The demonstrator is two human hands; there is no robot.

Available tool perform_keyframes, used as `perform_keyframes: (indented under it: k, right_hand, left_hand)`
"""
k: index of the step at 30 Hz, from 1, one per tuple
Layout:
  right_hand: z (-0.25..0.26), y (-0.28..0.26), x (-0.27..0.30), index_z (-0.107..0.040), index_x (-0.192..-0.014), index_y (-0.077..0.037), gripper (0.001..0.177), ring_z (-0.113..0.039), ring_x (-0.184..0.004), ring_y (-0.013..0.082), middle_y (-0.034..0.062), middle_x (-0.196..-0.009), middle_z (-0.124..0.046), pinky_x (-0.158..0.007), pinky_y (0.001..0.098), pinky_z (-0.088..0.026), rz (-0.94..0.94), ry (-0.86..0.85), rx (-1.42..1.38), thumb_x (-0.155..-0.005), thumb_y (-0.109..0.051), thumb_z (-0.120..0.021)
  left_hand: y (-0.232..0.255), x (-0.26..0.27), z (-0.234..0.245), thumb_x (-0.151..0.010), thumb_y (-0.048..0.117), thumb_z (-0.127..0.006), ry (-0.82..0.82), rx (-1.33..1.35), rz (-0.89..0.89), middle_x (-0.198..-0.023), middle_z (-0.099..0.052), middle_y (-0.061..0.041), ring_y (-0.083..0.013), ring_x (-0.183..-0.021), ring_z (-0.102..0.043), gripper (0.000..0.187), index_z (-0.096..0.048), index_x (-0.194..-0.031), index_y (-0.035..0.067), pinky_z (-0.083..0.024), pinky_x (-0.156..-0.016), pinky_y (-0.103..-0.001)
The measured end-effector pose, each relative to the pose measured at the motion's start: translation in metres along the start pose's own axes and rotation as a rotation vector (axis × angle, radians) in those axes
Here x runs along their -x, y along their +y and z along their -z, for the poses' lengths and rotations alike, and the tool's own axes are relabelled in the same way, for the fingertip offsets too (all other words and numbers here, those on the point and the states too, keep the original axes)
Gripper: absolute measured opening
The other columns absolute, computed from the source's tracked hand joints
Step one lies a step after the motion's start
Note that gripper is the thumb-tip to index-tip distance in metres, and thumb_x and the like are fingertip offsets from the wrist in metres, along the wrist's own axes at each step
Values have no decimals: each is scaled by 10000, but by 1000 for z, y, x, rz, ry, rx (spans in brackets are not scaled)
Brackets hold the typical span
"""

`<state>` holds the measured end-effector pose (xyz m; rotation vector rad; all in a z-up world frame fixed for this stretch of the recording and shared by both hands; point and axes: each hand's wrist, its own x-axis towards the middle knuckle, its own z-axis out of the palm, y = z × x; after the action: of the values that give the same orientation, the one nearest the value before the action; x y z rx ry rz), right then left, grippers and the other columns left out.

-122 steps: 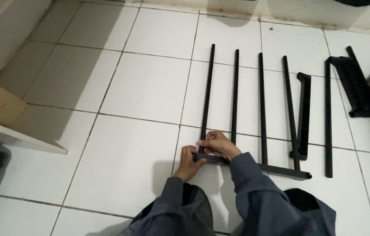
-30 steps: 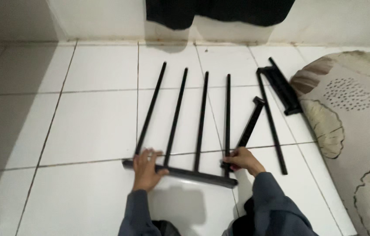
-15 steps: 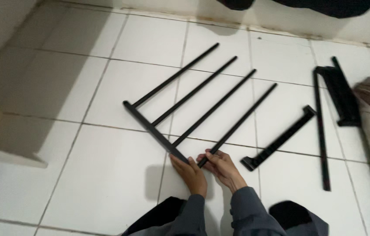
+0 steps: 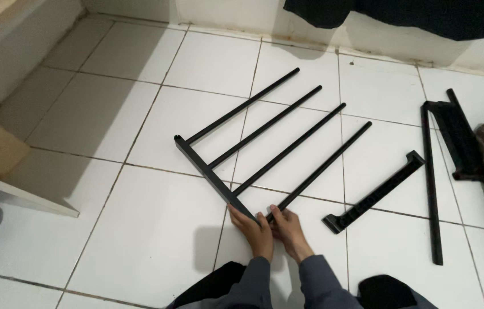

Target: The person assembles a black metal rack on the tiled floor, inserting long metal tubes one by one into the sockets of a base frame and then fitting side frames and crossbars together by hand. The rack is partially built by the end of the clip.

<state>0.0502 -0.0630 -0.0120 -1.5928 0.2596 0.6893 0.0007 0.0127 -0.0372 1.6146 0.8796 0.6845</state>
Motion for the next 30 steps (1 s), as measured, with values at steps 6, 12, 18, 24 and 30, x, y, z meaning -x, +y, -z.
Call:
perform_keyframes:
  k: [6, 12, 18, 24, 30]
  right_hand:
    - [-10, -12, 32, -598, -1285, -28, 570, -654, -1011, 204, 111, -1011, -718, -892, 334, -527, 61, -101, -45, -885, -423, -699]
    - [3, -60, 59, -382, -1530, -253, 734, -638, -1198, 212, 163, -1247, -714, -987, 358, -492, 263, -178, -23, -877, -411, -678]
    - [7, -94, 80, -249, -1567, -311, 883, -663, -1194, 276, 205, -1336, -634, -942, 447, -592, 269, -241, 37, -841, -277, -751]
    - [10, -107, 83, -203, -1597, -355, 976, -717, -1138, 263, 136, -1244, -724, -919, 417, -612, 354, -92, 357, -822, -252, -788]
    - [8, -85, 66, -143, -1642, -324, 1044, -781, -984, 257, 121, -1096, -790, -857, 403, -613, 525, 15, 497, -826, -211, -784]
  left_hand:
    - [25, 1, 11, -938, 117, -570, -103, 244, 63, -1668, -38, -216, -385, -1528, -168, 926, 76, -1602, 107, -212, -1224, -465]
    - [72, -7, 13, -988, 106, -445, -337, 686, 312, -1698, -132, -101, -234, -1554, -201, 907, 191, -1594, 330, -268, -1211, -402]
    - [79, -10, 8, -972, 177, -432, -424, 910, 441, -1693, -178, -47, -291, -1462, -369, 879, 158, -1584, 400, -361, -1147, -418]
    - [42, -27, -8, -943, 314, -560, -585, 780, 396, -1602, -356, -258, -330, -1422, -453, 866, -55, -1643, 251, -374, -1131, -453]
    - [19, -58, -1, -909, 466, -709, -536, 144, 178, -1693, -109, -164, -305, -1558, -142, 1045, -6, -1615, 153, -177, -1247, -443]
